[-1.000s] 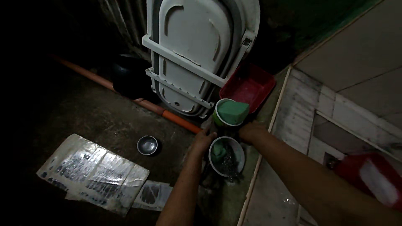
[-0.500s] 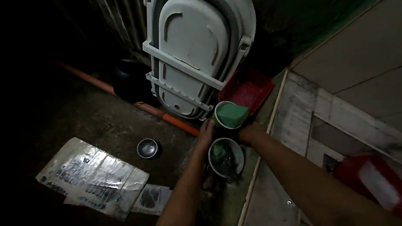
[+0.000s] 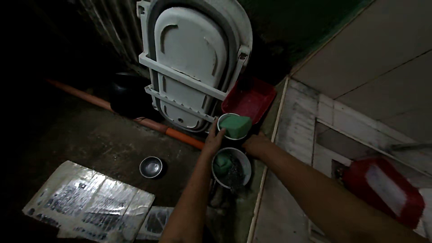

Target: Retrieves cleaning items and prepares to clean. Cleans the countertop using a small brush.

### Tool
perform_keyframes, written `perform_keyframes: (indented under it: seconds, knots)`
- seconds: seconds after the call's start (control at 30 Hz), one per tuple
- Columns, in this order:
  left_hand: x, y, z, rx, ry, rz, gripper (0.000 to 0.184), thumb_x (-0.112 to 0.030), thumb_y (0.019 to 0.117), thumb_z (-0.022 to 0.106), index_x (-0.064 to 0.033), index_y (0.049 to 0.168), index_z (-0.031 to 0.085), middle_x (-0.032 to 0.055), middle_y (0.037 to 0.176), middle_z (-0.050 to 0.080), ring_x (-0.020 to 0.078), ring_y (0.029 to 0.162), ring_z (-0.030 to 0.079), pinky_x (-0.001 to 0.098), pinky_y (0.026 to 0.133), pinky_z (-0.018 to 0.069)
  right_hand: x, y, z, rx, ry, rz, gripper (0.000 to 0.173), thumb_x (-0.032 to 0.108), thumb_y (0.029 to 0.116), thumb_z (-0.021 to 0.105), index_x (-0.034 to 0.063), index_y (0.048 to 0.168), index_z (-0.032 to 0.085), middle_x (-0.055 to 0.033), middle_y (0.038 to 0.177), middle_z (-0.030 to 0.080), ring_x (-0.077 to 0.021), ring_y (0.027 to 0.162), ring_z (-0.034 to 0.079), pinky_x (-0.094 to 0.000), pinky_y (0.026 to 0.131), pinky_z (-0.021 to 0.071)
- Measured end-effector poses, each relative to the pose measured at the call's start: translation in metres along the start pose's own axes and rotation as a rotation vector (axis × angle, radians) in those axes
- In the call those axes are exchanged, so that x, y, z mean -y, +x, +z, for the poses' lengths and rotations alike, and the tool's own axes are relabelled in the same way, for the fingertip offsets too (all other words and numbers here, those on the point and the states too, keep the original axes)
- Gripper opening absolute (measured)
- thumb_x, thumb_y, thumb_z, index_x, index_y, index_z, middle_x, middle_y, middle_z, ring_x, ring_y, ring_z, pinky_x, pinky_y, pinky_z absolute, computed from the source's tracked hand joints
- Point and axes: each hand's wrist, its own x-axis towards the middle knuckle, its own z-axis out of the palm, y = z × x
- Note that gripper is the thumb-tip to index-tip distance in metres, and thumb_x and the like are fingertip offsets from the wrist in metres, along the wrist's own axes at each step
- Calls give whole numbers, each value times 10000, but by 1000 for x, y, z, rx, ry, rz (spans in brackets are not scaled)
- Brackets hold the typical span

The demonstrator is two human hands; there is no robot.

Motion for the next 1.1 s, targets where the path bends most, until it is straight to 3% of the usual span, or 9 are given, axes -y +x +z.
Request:
perform_keyframes:
  seconds: [0.1,0.2,0.37,0.47,0.6,0.73,0.87,0.97,1.1]
  knots:
    - [-2,1,-4,4,-7,-2,602,-238,1107,448,-159,1645,188,158,1612,383,242,1412,477,439,1144,420,-1,-3,0,-11,46,-32,308,168,967,699,103,1268,718,-181,1284,686,-436,1283,565,-736,1151,249]
    - [-2,4,-6,6,-4,-31,587,-232,1111,432,-163,1643,194,165,1598,400,249,1390,498,445,1124,437,0,-13,-5,-27,48,-85,324,135,959,710,108,1281,702,-177,1261,694,-424,1221,611,-719,1114,311]
    - [6,11,-9,1,26,-17,573,-240,1103,436,-167,1632,230,156,1587,419,242,1375,514,447,1112,455,-8,-25,-11,-54,-22,-170,182,144,974,704,92,1138,763,-146,1227,700,-385,1237,597,-636,1103,379]
    - [0,7,-3,24,3,-26,592,-234,1092,466,-176,1632,230,141,1561,452,223,1332,550,430,1077,491,-18,-39,-26,-257,-31,-196,128,58,961,684,36,1052,772,-173,1190,703,-406,1239,587,-647,1132,346]
    - [-3,4,6,33,76,22,593,-221,1092,458,-166,1634,225,129,1594,413,203,1380,506,415,1117,458,-14,-91,-72,-471,-86,-61,94,-27,937,645,-41,950,737,-211,1048,708,-426,1126,623,-648,1041,391]
    - [-8,-7,17,82,237,10,624,-325,1094,468,-242,1649,195,80,1617,401,197,1389,511,451,1122,465,-1,-160,-91,-493,67,186,114,39,946,650,-43,954,728,-230,1086,670,-412,1078,621,-593,958,436]
    - [-15,-9,22,83,365,20,617,-265,1107,413,-175,1653,139,161,1610,379,276,1394,478,492,1113,429,-24,-213,-44,-538,383,352,172,40,949,655,9,1106,719,-174,1099,687,-352,1009,669,-530,868,523]
    - [-15,-10,17,143,405,100,628,-313,1120,289,-49,1643,65,209,1663,242,237,1496,342,410,1207,326,-55,-251,12,-397,878,517,275,217,1065,559,98,1308,608,-140,1147,690,-321,1010,694,-523,853,564]
    - [0,-1,4,147,276,106,558,-325,1132,235,-25,1599,175,175,1547,396,128,1324,487,305,1079,453,-77,-294,132,-509,1613,611,351,232,1122,435,26,1398,501,-134,1000,653,-203,796,658,-371,747,568]
